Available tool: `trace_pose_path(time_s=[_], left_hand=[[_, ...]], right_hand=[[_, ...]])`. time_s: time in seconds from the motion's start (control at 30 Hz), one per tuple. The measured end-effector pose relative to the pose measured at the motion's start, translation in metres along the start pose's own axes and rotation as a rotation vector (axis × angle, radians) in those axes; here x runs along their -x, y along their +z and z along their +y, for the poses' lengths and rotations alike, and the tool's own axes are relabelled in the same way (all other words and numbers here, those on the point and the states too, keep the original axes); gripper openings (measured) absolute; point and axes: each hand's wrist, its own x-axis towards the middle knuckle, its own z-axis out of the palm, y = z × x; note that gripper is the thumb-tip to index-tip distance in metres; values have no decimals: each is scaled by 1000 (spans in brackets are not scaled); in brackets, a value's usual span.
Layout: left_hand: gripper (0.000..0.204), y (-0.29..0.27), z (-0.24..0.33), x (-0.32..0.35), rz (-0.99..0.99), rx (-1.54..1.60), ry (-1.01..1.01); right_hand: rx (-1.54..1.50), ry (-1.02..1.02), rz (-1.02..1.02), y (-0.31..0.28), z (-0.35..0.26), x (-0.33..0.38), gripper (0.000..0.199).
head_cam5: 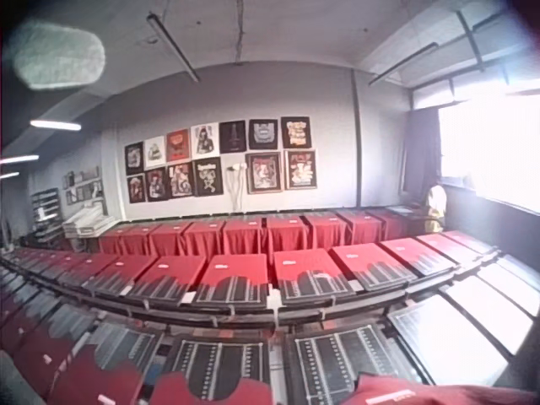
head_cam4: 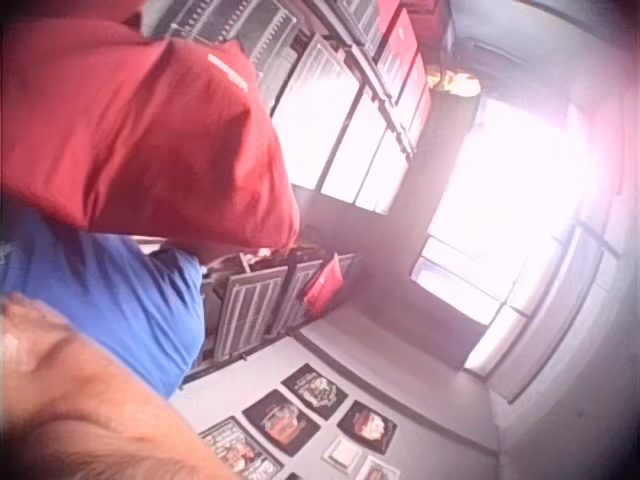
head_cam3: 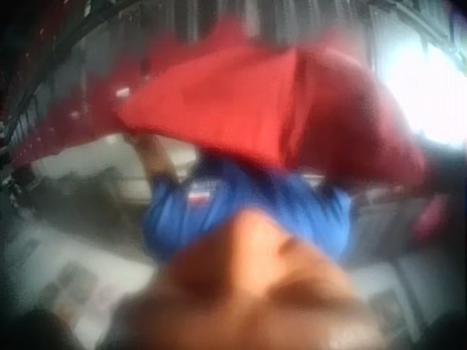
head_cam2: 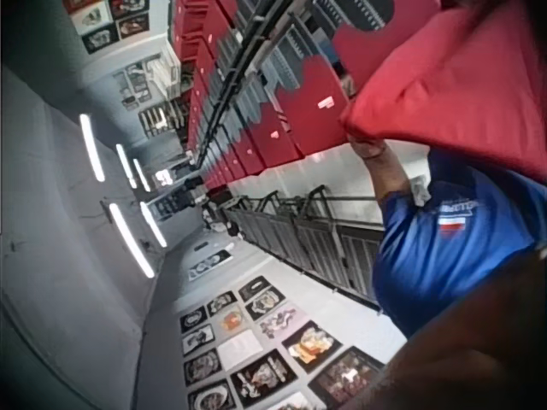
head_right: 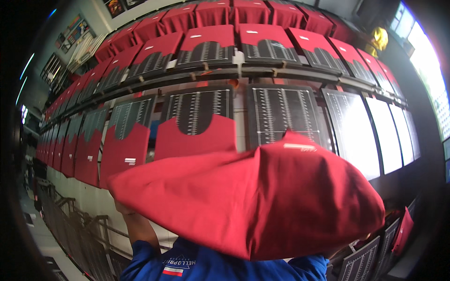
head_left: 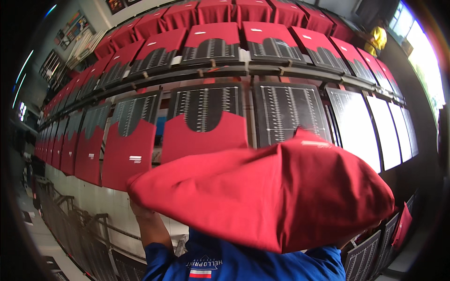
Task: The person picks up maroon garments one by one, unfolding them and carefully aligning each one onto a series of printing platen boards on a long production table.
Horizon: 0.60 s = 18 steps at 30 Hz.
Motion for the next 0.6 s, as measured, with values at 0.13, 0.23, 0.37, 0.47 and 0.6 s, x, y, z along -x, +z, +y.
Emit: trace_pose_path(time_s=[0.13,0.23,0.37,0.47,0.6], left_hand=[[52,-17,91,-24,-76,-118,52],[51,-30,105,-69,9,-41,-50],[44,-39,129,-111,130,-44,-175],[36,-94,131,-140,119,35,-120],[29,-104,160,-133,-17,475,-57]], right_hand=[[156,84,157,95,18,3,56],[214,356,172,185,49,6,50],[-82,459,-53,296,62,-14,30],[-201,419,-38,283,82,-53,32],[-18,229,92,305,42,-48,29]])
